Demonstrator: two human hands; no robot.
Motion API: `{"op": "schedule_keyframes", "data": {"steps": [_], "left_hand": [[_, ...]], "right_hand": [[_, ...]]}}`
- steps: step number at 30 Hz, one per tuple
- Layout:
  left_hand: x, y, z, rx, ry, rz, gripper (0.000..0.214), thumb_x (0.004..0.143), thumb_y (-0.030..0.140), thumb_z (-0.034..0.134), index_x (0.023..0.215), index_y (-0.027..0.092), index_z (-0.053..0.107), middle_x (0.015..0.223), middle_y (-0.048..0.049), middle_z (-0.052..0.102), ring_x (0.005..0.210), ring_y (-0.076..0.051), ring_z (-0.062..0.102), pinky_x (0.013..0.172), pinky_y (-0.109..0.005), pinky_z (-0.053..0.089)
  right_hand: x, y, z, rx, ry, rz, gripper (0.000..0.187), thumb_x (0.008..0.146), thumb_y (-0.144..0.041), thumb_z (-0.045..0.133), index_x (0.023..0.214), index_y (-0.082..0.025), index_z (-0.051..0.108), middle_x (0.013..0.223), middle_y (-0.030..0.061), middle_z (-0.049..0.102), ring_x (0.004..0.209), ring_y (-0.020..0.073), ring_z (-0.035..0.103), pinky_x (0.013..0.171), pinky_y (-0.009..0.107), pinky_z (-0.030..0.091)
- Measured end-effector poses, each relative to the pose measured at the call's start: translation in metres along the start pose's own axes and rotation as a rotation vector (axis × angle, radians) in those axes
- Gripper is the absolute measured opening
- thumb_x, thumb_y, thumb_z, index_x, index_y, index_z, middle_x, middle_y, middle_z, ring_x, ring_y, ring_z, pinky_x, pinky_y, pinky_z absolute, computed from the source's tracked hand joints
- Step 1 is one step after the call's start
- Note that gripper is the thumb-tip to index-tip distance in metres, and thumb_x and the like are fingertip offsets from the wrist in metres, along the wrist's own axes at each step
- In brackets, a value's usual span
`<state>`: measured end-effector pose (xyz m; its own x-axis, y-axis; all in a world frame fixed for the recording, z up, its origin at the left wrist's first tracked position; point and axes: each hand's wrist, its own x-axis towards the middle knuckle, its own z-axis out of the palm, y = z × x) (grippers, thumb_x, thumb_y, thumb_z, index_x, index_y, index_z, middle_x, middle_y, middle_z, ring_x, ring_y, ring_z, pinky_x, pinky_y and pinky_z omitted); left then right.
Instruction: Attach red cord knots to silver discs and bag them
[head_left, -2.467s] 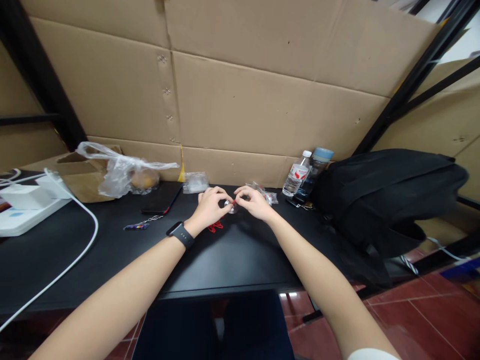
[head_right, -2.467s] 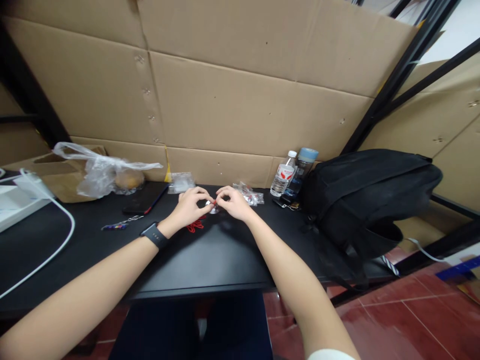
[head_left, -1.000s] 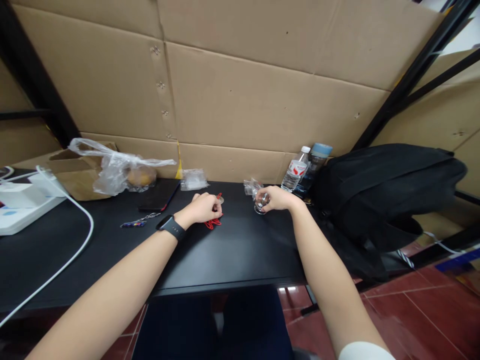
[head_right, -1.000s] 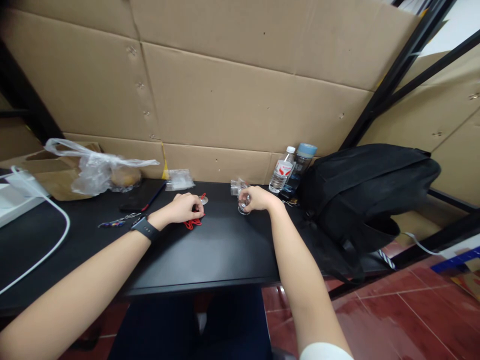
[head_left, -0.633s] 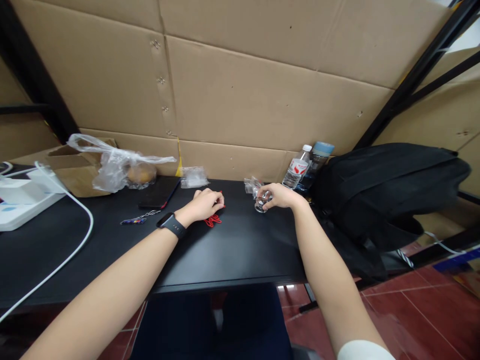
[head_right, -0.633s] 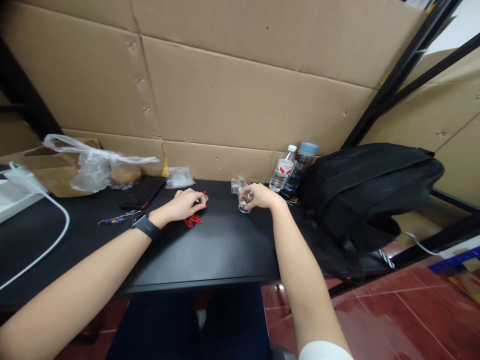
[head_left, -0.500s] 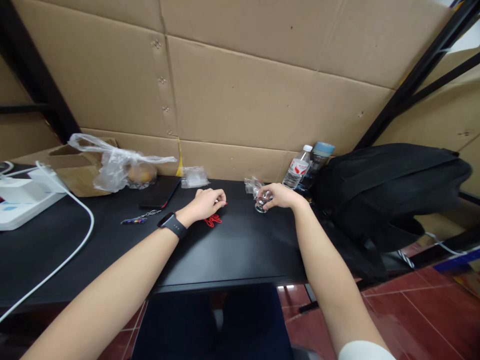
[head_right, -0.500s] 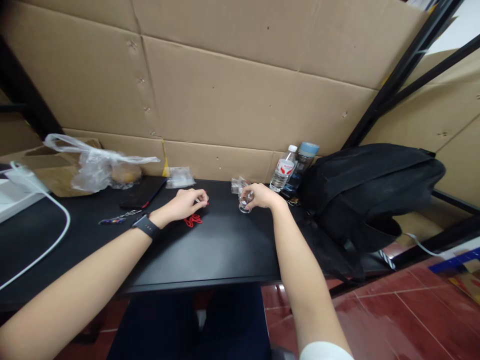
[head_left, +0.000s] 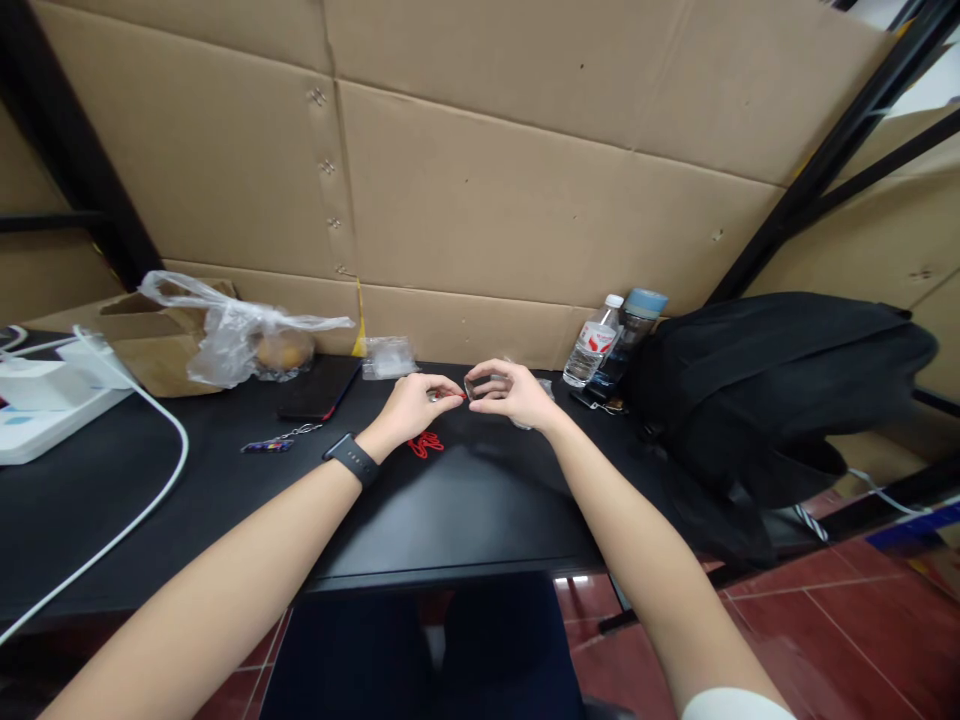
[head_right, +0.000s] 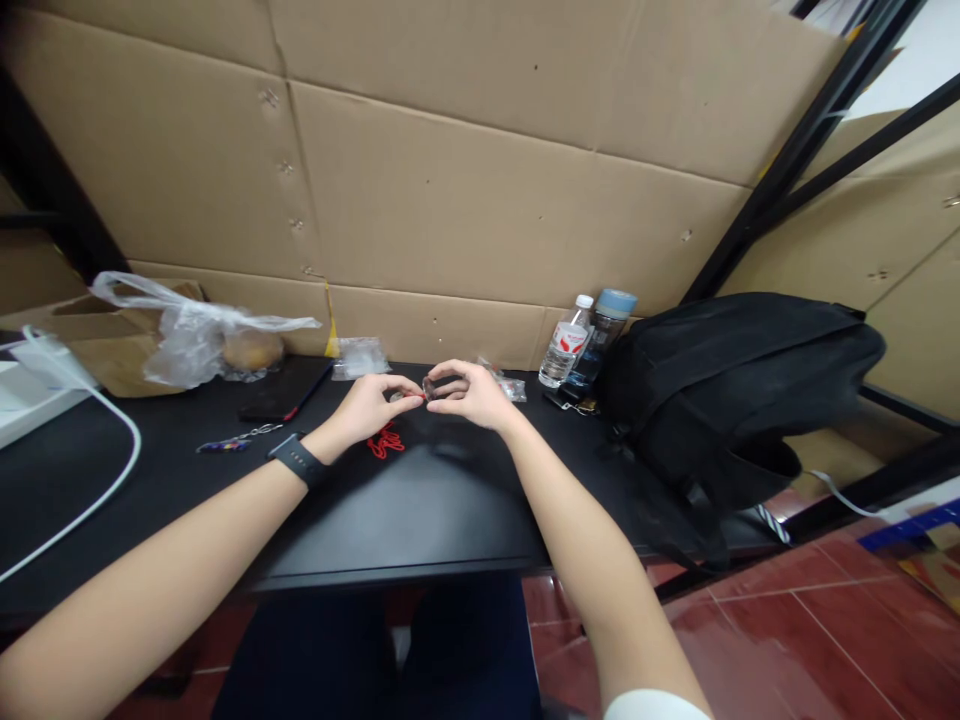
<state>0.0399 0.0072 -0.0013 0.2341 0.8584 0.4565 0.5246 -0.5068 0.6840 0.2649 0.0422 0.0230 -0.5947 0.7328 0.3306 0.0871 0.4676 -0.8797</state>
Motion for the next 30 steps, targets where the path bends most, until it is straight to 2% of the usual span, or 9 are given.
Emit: {"op": "schedule_keyframes", "data": {"steps": [3,7,16,22,26,28,30], "left_hand": [[0.001,-0.001,0.002,0.02,0.081,0.039,0.014,0.086,0.033,0.068,0.087,0.021,0.077,0.096,-0.004,0.074,0.09,-0.021,0.068,0.087,-0.034,0.051],[0.002,-0.002,0.006,0.066,0.2,0.06,0.008,0.083,0.028,0.071,0.083,0.021,0.076,0.106,-0.0056,0.064,0.101,-0.022,0.064,0.097,-0.039,0.049],[0.0,-0.006,0.008,0.141,0.249,0.077,0.004,0.084,0.023,0.072,0.086,0.023,0.076,0.107,-0.004,0.061,0.105,-0.022,0.06,0.099,-0.042,0.046],[-0.002,0.0,0.007,0.175,0.261,0.132,0.007,0.086,0.021,0.069,0.087,0.023,0.075,0.103,-0.004,0.062,0.103,-0.022,0.06,0.097,-0.041,0.047],[-0.001,-0.001,0.007,0.172,0.277,0.121,0.006,0.086,0.024,0.07,0.087,0.022,0.075,0.103,-0.0042,0.062,0.102,-0.022,0.06,0.097,-0.041,0.047],[-0.001,-0.001,0.007,0.169,0.283,0.108,0.006,0.086,0.025,0.07,0.087,0.022,0.075,0.104,-0.0046,0.062,0.102,-0.022,0.061,0.098,-0.041,0.047],[-0.001,0.0,0.007,0.158,0.27,0.114,0.007,0.086,0.026,0.07,0.087,0.021,0.074,0.104,-0.005,0.062,0.101,-0.022,0.061,0.097,-0.04,0.048]], "right_hand": [[0.001,0.001,0.012,0.032,0.013,-0.029,0.052,0.067,-0.031,0.088,0.113,-0.021,0.065,0.119,0.0086,0.07,0.101,0.0231,0.074,0.085,0.035,0.062],[0.002,0.005,0.018,0.048,0.046,-0.032,0.051,0.066,-0.031,0.089,0.109,-0.021,0.065,0.119,0.0084,0.071,0.104,0.024,0.073,0.086,0.035,0.062],[0.002,0.006,0.028,0.143,0.102,0.013,0.045,0.062,-0.034,0.091,0.094,-0.02,0.063,0.119,0.0083,0.071,0.102,0.0236,0.074,0.093,0.04,0.061],[0.004,0.013,0.03,0.135,0.144,0.023,0.039,0.064,-0.038,0.09,0.089,-0.019,0.066,0.114,0.008,0.073,0.094,0.0233,0.075,0.088,0.039,0.061],[0.005,0.012,0.025,0.057,0.145,0.011,0.031,0.076,-0.044,0.081,0.088,-0.018,0.072,0.111,0.009,0.074,0.094,0.0225,0.073,0.085,0.036,0.059],[0.006,0.011,0.021,-0.042,0.141,-0.018,0.029,0.084,-0.046,0.073,0.09,-0.018,0.075,0.114,0.0098,0.073,0.097,0.0219,0.071,0.081,0.035,0.058],[0.006,0.01,0.018,-0.167,0.142,-0.059,0.026,0.086,-0.045,0.07,0.089,-0.019,0.076,0.117,0.0097,0.071,0.102,0.022,0.068,0.078,0.033,0.057]]}}
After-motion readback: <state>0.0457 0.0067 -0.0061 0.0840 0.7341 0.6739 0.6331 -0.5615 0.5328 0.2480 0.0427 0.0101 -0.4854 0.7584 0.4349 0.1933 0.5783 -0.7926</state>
